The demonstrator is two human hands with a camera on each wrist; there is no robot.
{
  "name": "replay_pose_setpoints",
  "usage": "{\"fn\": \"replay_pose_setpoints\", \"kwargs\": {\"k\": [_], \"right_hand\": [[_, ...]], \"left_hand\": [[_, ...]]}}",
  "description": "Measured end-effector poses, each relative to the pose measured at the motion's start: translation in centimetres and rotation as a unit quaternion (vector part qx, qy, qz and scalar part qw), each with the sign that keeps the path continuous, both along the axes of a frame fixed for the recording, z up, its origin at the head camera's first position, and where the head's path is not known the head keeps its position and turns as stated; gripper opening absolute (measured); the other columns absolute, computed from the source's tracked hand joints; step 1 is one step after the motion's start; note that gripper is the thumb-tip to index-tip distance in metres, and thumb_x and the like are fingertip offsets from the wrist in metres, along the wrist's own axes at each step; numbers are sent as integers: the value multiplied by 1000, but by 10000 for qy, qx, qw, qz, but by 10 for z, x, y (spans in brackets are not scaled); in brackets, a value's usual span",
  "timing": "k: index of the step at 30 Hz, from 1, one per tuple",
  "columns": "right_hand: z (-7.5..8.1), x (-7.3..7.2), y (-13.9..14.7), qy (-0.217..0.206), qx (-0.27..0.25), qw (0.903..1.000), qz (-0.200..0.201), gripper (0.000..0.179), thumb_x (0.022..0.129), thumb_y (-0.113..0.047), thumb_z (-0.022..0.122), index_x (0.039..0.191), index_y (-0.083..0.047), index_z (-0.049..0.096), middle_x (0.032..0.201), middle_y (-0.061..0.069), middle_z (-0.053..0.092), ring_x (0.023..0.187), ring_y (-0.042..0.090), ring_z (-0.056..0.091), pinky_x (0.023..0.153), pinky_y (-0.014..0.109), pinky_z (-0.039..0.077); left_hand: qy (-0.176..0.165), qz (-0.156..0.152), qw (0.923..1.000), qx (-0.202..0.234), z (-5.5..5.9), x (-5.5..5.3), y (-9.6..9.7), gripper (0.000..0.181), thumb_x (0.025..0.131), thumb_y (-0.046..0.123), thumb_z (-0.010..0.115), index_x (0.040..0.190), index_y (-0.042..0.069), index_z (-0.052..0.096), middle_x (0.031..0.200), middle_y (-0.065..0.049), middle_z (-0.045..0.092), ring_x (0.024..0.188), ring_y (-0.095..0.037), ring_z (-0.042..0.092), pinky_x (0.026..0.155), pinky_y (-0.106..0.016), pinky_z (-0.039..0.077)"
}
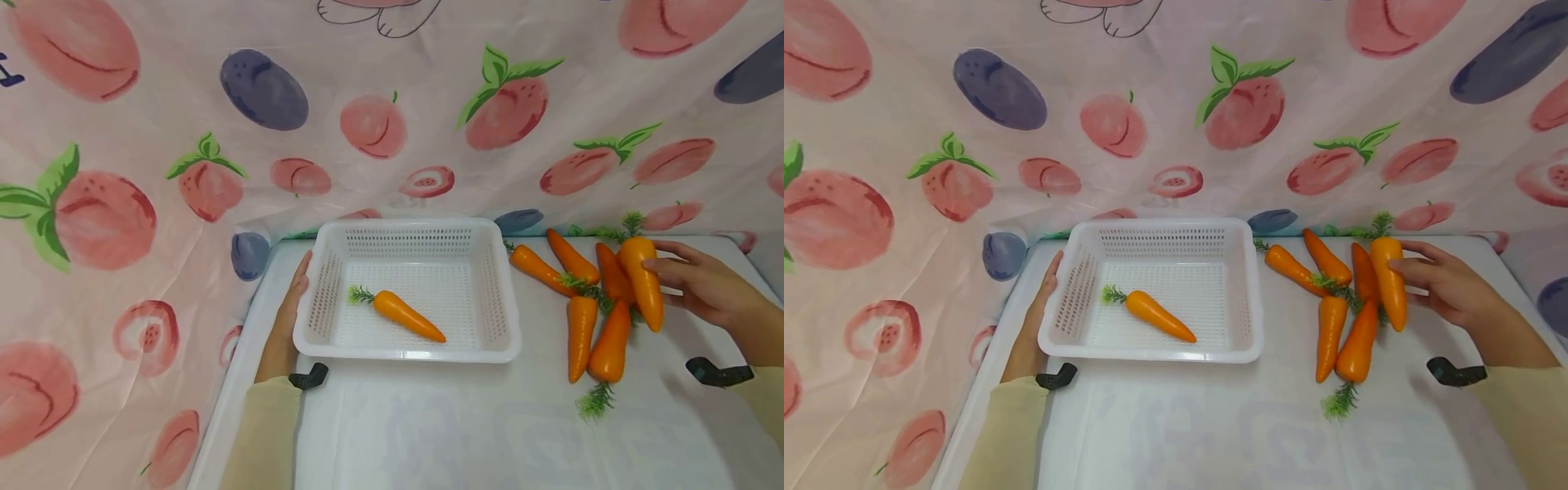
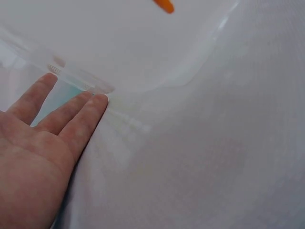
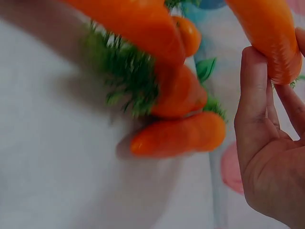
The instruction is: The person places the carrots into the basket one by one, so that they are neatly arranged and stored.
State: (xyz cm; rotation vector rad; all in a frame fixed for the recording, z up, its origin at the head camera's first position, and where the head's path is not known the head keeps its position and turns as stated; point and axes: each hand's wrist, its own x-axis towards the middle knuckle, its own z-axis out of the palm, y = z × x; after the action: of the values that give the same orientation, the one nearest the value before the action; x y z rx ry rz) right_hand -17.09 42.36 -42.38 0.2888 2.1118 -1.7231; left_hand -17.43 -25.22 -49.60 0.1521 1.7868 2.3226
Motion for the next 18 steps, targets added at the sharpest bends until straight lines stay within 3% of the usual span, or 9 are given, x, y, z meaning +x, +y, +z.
{"fn": "replay_pose_setpoints", "kwargs": {"k": [8,14,18], "right_hand": [[18,-3,-14,-48,-284,9994,178,36,107,-23,53,135,-41,39,111,-27,64,96,2,66,76,33,57],[29,-4,-26,-45,79,9990,430,49,109,-28,50,151,-38,27,115,-29,62,101,0,65,81,33,58],[36,-3,-33,51,243,9981,572,54,109,-28,49,155,-33,23,117,-29,60,103,-1,64,83,33,58]], "left_hand": [[12,-18,10000,42,3,0,2,76,108,47,39,166,20,-4,174,-10,0,159,-35,4,127,-35,15],[123,-48,9999,-47,-3,-4,-1,82,106,50,42,165,17,-6,173,-15,-3,159,-36,4,121,-24,23],[112,-28,9999,-52,0,-1,1,82,107,50,41,165,18,-7,173,-15,-2,159,-34,6,119,-23,26]]}}
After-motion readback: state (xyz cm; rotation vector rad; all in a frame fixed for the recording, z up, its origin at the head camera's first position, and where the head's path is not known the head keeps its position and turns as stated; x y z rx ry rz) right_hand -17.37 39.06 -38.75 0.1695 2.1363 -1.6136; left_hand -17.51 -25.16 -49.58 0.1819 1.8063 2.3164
